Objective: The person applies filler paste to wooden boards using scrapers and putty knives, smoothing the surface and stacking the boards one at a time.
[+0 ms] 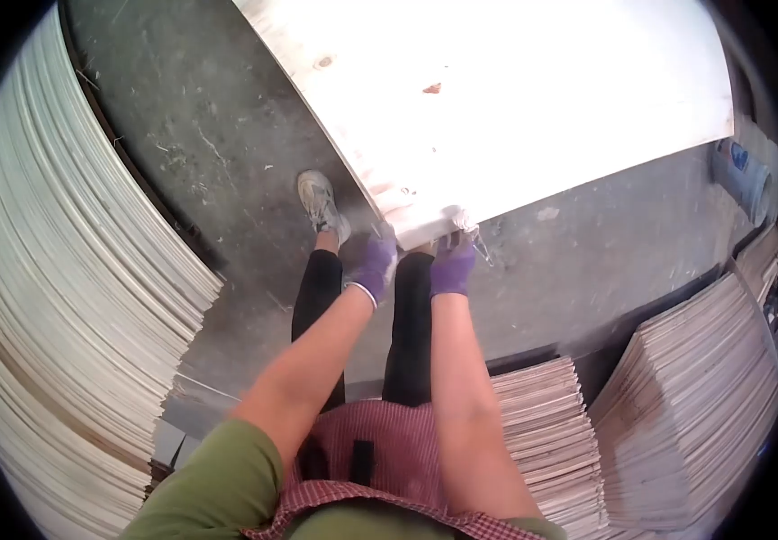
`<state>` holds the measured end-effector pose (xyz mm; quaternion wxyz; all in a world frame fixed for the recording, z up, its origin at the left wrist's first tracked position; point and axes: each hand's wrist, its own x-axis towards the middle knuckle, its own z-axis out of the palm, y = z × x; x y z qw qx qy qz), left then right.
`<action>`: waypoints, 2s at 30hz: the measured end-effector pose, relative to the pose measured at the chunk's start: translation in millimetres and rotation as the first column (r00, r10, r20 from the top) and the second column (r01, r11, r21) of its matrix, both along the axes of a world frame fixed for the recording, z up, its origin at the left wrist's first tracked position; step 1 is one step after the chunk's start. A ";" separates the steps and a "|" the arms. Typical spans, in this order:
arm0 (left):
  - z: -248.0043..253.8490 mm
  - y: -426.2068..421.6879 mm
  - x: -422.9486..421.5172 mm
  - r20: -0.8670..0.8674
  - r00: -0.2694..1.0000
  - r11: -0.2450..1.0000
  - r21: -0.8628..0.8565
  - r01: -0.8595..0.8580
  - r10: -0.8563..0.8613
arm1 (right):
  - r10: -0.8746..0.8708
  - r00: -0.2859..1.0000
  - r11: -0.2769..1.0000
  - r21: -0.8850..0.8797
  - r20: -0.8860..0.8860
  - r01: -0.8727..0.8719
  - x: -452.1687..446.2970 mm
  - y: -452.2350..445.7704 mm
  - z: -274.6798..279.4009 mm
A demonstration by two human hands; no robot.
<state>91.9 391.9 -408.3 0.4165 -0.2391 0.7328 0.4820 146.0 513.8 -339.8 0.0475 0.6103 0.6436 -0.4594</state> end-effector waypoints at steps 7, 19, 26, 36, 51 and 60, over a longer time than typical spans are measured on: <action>35.0 11.7 -7.5 -0.403 0.772 0.862 -0.346 0.370 -0.493 | -0.911 0.368 0.407 -0.528 -0.184 0.745 -9.3 1.8 -3.3; 76.9 15.5 -202.7 -0.749 0.284 0.751 -0.402 0.525 -0.599 | -0.158 0.848 0.987 -0.043 -0.507 0.158 -29.9 2.4 23.8; 41.9 59.3 -252.7 -0.829 -0.058 0.669 -0.488 0.560 -0.556 | 0.235 0.849 0.888 0.460 -0.473 0.010 -62.2 -2.3 -15.0; 7.7 69.3 -242.5 -0.861 -0.122 0.765 -0.497 0.409 -0.494 | 0.707 0.700 0.444 0.710 0.097 -0.547 -48.6 -5.6 -17.4; 32.4 -53.1 -86.9 -0.780 -0.292 -0.032 -0.331 0.943 -0.554 | -0.319 0.604 0.931 -0.121 -0.730 0.345 -92.5 70.2 -37.6; 21.6 100.3 -246.1 -0.903 -0.176 0.714 -0.418 0.561 -0.391 | 0.638 0.757 0.465 0.715 0.138 -0.522 -78.6 63.8 -25.5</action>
